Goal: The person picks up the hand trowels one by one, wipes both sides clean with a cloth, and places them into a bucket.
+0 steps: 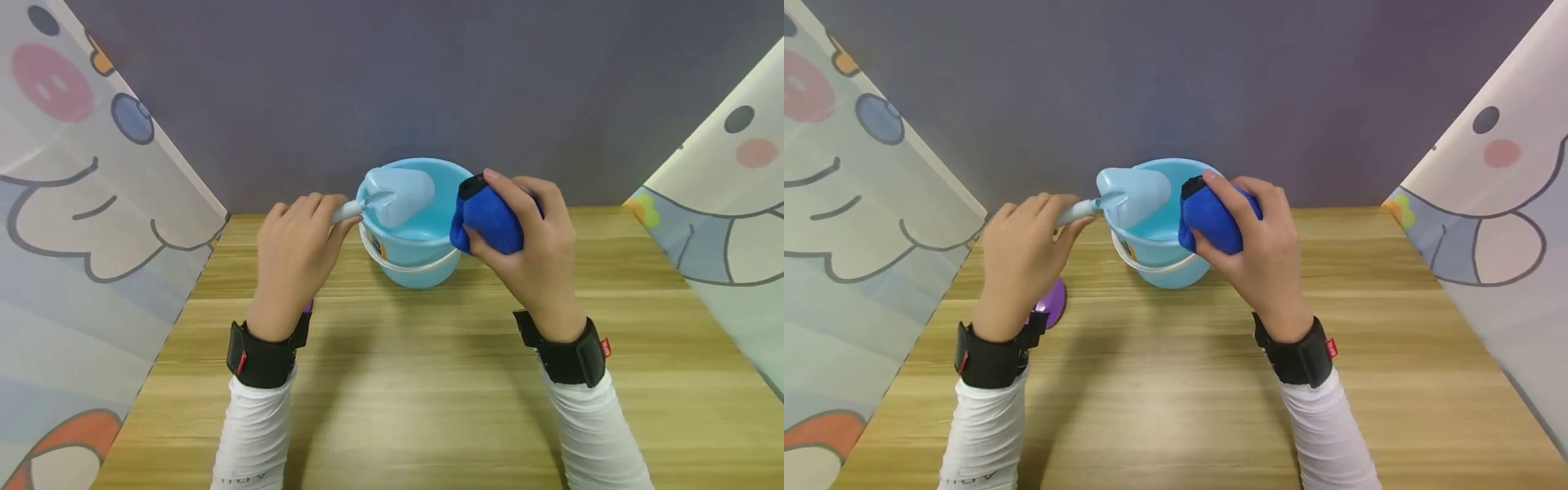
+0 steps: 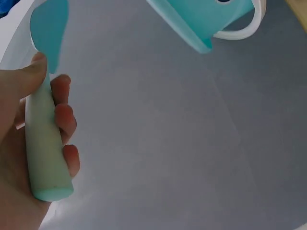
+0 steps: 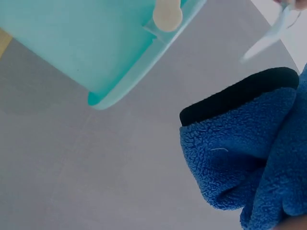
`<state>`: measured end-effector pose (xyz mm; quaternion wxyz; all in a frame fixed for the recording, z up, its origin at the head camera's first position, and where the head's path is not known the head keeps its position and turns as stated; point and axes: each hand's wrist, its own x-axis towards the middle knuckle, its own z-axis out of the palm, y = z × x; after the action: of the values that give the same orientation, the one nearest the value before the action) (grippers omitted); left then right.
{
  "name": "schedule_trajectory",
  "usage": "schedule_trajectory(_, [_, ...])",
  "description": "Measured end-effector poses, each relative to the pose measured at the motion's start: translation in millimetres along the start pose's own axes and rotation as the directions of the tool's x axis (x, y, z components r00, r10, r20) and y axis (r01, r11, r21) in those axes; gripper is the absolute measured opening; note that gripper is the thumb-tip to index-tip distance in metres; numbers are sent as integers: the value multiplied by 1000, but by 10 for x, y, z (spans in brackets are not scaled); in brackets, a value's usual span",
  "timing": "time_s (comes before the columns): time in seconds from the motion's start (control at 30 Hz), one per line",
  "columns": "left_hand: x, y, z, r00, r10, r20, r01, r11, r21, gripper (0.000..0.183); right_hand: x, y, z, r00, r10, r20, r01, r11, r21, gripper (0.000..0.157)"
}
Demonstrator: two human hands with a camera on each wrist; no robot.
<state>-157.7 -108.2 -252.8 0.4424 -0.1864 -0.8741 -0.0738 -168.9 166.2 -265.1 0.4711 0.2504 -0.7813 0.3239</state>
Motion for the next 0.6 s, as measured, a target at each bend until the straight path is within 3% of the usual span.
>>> schedule_trajectory(0.1, [161, -2, 140, 996, 9, 90, -9, 1000, -3, 33, 16, 13, -46, 1000, 15, 3, -14, 1000, -13, 54])
schedule_trajectory(0.2, [308, 5, 322, 979, 17, 205, -15, 1000, -15, 32, 25, 26, -56, 999, 28, 16, -28, 1000, -15, 54])
schedule_trajectory(0.3, [429, 31, 528, 941, 38, 335, -26, 999, -39, 30, 26, 43, -58, 999, 38, 23, -38, 999, -14, 55])
schedule_trajectory(0.47, [523, 75, 854, 861, 75, 502, -46, 996, -70, 27, 21, 74, -63, 999, 31, 32, -30, 999, -16, 55])
schedule_trajectory(0.53, [537, 94, 938, 846, 84, 527, -71, 996, -45, 26, 23, 88, -67, 999, 22, 38, -21, 1000, -19, 55])
schedule_trajectory(0.6, [556, 117, 992, 841, 77, 536, -88, 996, -5, 33, 25, 102, -69, 999, 17, 42, -16, 1000, -22, 55])
